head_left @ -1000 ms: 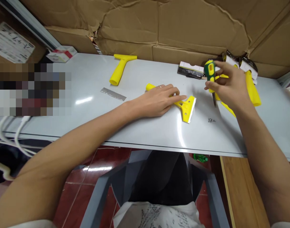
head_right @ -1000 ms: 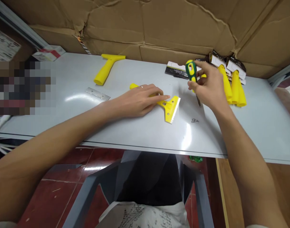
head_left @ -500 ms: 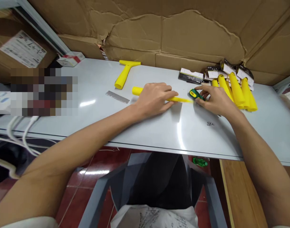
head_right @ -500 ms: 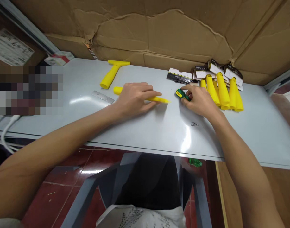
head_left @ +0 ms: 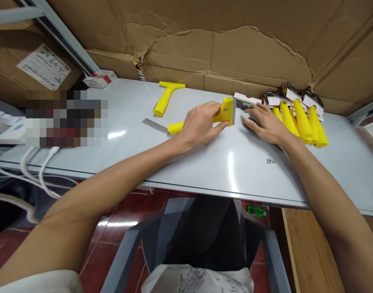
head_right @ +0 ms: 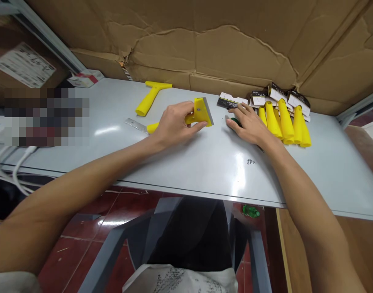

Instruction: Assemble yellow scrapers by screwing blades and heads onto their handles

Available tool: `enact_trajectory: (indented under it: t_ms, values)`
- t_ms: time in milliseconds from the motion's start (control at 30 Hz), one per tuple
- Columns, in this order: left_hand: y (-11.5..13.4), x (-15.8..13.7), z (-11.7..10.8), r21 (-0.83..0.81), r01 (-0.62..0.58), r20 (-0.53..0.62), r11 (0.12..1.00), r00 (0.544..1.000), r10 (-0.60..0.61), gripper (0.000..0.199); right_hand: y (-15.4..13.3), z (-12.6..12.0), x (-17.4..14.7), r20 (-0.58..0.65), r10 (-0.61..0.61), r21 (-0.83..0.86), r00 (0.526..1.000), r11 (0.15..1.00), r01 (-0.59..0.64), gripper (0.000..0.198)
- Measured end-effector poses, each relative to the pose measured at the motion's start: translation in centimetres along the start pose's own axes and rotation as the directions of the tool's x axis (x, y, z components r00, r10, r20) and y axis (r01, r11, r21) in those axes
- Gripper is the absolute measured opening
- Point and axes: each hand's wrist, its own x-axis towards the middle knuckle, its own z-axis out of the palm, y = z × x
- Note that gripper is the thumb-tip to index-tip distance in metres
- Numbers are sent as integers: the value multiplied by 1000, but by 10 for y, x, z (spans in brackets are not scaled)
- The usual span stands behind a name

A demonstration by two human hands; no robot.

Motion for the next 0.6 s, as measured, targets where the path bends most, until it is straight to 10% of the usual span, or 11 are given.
enact_trajectory:
  t_ms: [400, 600]
  values:
    - [1, 0, 3, -34, 52, -71, 998, 996, -54, 13, 1, 1, -4, -48, -28, -78, 998, 997, 24, 71]
    - [0, 0, 3, -35, 31, -64, 999, 997, -33, 45, 0, 1, -5, -43, -53, -57, 998, 997, 50, 68]
